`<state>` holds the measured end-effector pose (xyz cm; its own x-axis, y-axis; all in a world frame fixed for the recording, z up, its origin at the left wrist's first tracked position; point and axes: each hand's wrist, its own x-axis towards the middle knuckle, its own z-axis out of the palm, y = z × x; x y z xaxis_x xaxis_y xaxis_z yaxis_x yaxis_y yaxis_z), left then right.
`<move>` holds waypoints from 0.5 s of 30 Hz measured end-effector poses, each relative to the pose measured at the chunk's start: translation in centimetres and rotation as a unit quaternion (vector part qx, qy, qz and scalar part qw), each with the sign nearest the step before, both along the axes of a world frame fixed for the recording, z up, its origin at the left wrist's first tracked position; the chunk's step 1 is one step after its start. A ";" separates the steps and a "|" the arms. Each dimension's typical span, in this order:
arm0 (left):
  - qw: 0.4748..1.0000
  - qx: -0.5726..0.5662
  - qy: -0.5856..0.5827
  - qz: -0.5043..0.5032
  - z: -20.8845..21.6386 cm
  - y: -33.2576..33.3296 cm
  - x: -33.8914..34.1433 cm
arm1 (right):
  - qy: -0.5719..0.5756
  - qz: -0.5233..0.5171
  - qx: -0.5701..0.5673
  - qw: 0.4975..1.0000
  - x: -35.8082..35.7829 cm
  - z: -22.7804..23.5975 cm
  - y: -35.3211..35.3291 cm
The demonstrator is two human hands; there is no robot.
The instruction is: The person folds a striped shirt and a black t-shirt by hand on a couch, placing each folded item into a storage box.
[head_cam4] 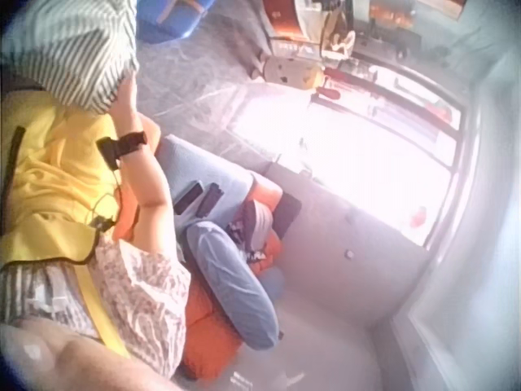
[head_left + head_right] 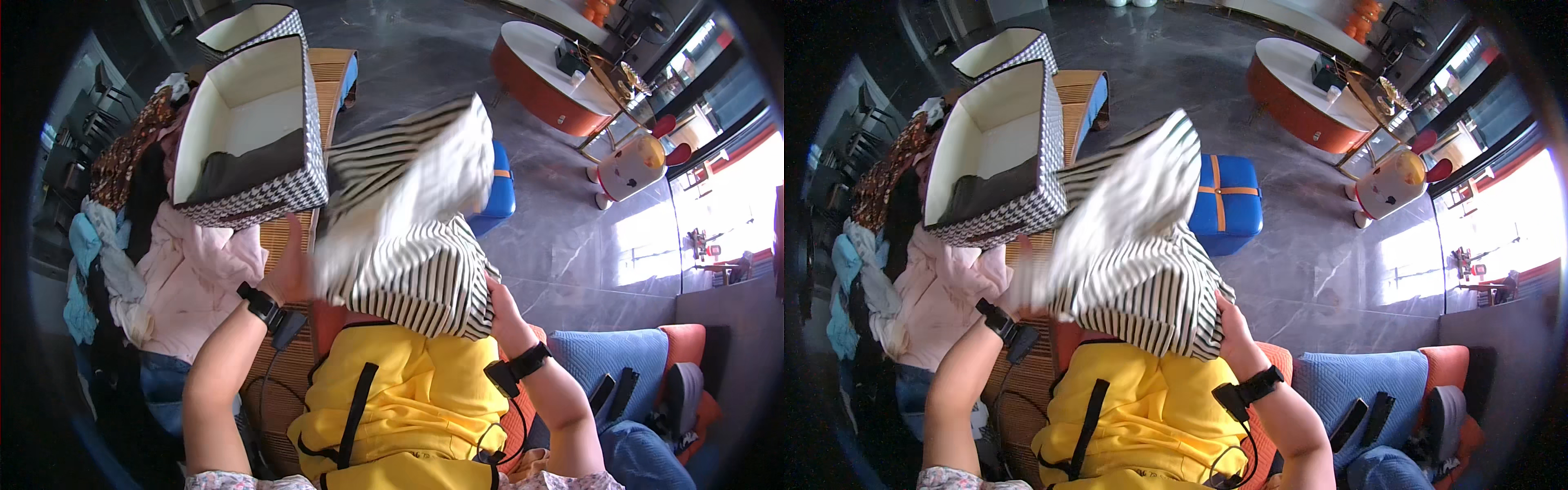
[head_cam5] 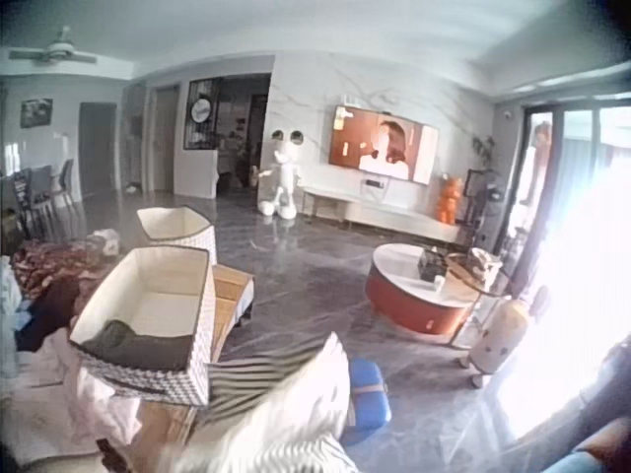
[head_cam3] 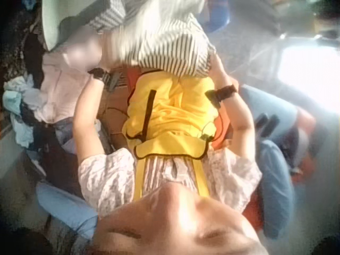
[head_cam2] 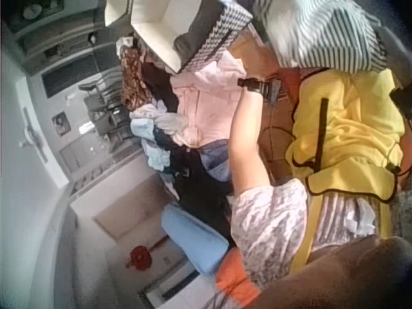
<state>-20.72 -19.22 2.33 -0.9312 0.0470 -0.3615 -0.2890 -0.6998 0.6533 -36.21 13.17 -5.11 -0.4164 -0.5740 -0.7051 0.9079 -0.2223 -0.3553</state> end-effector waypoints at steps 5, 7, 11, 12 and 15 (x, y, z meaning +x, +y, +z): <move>0.939 -0.341 -0.022 -0.032 -3.2 0.4 -2.5 | 0.017 -0.044 -0.106 0.993 -0.3 3.6 -0.9; 0.907 -0.392 -0.144 -0.052 -5.4 -1.2 -3.2 | 0.053 0.033 -0.060 0.996 -1.1 3.8 -0.6; 0.945 -0.324 -0.023 0.034 -1.2 -1.7 -5.7 | 0.188 0.054 0.061 0.979 -5.1 6.6 -1.9; 0.856 -0.507 0.084 0.048 0.3 -2.0 -6.2 | 0.265 0.017 0.059 0.962 -6.3 8.6 -2.0; 0.799 -0.556 0.189 0.131 8.4 -1.8 -7.0 | 0.405 -0.027 0.047 0.913 -7.3 17.7 -3.3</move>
